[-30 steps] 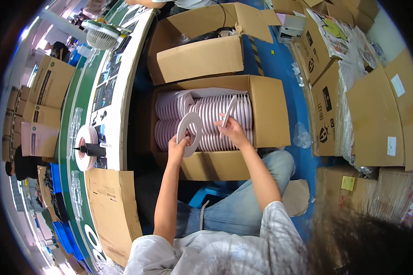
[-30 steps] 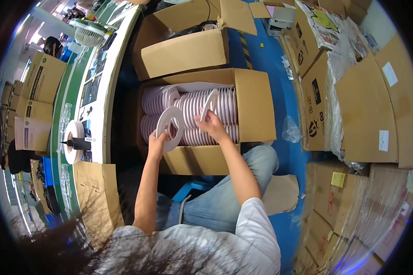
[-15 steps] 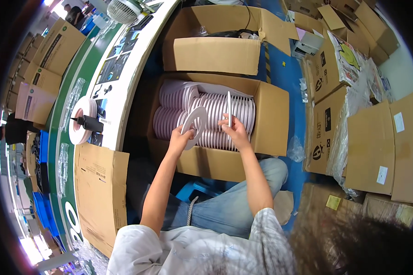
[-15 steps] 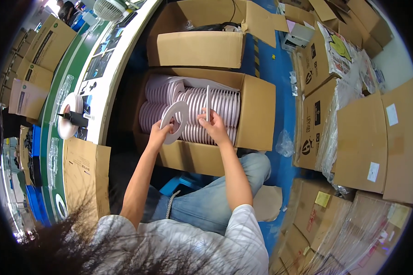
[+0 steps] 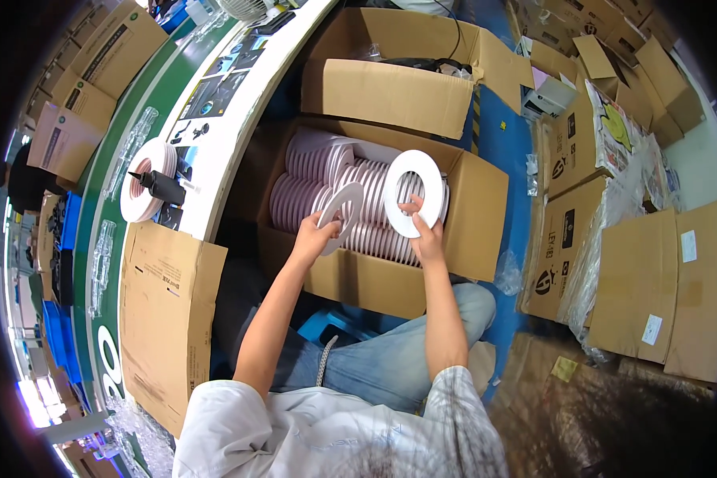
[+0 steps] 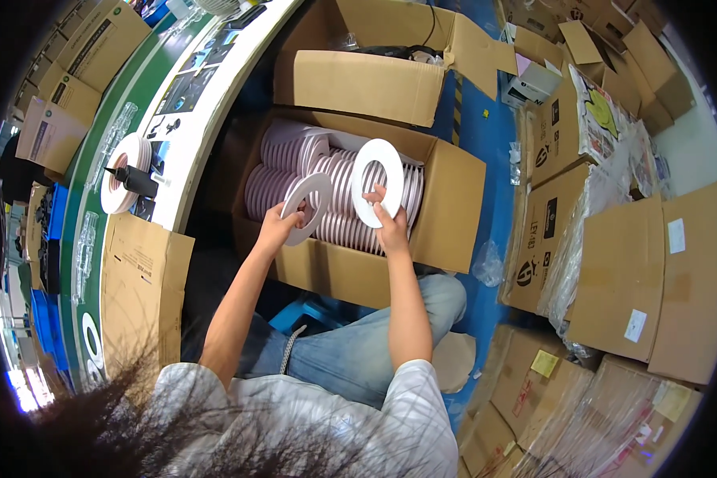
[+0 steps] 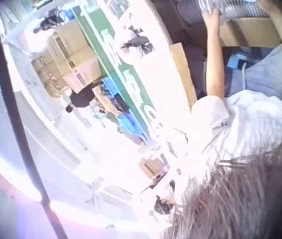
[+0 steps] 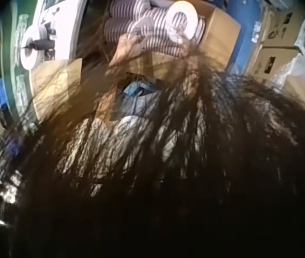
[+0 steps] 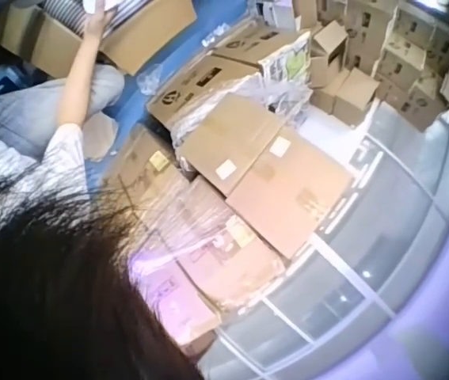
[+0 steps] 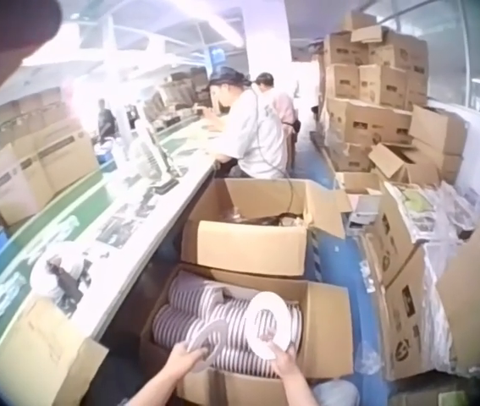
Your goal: Unpacking and sorting white ring-shaped components from a large box at a warehouse workstation.
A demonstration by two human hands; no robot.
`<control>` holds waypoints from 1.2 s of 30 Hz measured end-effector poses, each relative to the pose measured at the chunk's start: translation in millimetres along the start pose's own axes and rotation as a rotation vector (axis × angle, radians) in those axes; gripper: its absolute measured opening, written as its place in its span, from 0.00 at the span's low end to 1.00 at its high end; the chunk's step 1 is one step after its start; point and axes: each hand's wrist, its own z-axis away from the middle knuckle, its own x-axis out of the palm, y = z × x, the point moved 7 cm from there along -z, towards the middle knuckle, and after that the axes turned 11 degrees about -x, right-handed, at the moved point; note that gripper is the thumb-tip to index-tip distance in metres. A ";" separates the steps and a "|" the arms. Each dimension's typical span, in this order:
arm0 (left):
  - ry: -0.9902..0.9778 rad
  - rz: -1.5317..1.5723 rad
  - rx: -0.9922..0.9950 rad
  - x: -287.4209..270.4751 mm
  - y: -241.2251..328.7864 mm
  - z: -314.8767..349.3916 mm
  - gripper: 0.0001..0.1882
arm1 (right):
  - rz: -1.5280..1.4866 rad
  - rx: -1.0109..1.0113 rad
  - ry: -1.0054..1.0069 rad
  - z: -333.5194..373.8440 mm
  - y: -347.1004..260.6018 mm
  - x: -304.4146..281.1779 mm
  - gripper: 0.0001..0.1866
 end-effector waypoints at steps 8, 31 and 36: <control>0.024 0.009 0.005 3.4 -7.5 0.2 0.13 | 0.214 0.016 -0.018 3.2 -14.1 0.2 0.18; 0.102 -0.823 0.302 73.4 31.1 -48.0 0.17 | 1.204 -0.036 -0.064 0.6 -9.5 -2.5 0.11; 0.086 -0.809 0.189 71.4 2.0 -82.0 0.17 | 1.031 -0.112 0.464 4.7 -24.8 -47.9 0.11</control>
